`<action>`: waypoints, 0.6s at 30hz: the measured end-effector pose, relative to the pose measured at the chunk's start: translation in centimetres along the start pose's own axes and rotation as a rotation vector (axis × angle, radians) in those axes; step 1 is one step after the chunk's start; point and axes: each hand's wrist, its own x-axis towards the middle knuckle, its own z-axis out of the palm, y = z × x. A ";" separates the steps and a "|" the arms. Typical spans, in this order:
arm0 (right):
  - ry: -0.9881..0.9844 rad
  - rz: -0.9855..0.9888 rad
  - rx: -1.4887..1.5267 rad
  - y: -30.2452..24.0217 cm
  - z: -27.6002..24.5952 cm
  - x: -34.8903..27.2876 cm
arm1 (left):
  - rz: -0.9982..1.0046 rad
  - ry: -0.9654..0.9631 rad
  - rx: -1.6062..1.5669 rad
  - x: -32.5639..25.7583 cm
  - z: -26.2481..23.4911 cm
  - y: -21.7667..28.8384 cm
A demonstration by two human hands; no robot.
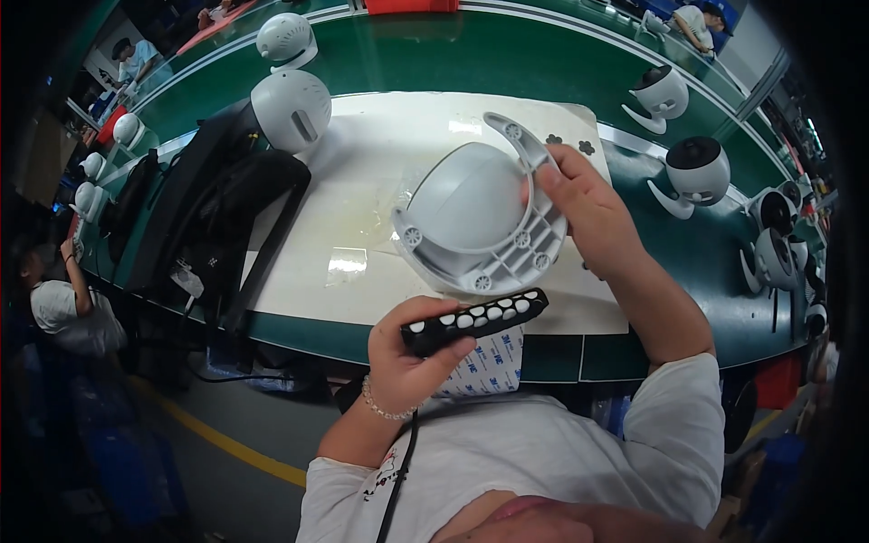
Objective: Applying small black adhesive pads to the base of a white plastic light fixture housing on an assembly line.
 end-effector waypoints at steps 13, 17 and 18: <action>-0.199 -0.630 -0.518 1.0 -0.4 -5.6 | -0.076 0.131 -0.034 -0.6 1.4 1.5; -0.209 -0.872 -0.647 1.0 -0.6 -5.3 | -0.132 0.146 0.025 -0.5 1.2 1.9; -0.184 -1.078 -0.780 1.0 -0.7 -5.1 | -0.133 0.147 0.025 -0.5 1.4 2.0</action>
